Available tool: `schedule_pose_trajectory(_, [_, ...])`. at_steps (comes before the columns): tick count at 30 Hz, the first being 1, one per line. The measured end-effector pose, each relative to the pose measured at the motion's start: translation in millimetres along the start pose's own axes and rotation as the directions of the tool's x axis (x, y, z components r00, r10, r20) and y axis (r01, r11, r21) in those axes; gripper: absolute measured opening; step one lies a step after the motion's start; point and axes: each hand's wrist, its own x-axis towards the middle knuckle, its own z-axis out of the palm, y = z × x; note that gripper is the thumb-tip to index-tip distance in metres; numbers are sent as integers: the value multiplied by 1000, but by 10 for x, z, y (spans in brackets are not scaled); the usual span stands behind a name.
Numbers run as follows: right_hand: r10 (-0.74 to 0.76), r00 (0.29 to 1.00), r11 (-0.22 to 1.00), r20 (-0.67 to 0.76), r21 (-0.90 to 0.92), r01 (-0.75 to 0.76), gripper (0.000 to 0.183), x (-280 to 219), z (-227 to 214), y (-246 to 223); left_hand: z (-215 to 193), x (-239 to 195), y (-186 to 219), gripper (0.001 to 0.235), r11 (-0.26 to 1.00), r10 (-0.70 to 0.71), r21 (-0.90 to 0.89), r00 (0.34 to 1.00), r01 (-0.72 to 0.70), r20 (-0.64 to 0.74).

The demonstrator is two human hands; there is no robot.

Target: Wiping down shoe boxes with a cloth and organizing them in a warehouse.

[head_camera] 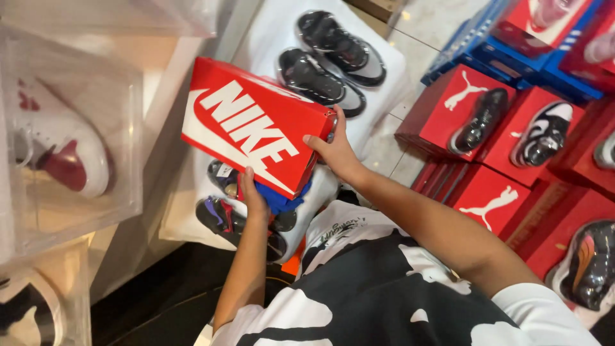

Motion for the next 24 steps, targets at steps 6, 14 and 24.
schedule_pose_trajectory(6, [13,1000,996,-23,-86,-14,120,124,283,-98,-66,154,386,73,997,-72,24,995,70,68])
schedule_pose_trajectory(14, [-60,997,974,41,-217,68,131,196,527,-301,23,139,471,69,992,-32,119,999,35,-24])
schedule_pose_trajectory(24, [-88,996,993,26,-82,89,128,293,496,-4,-250,183,555,96,877,149,471,986,-98,-71])
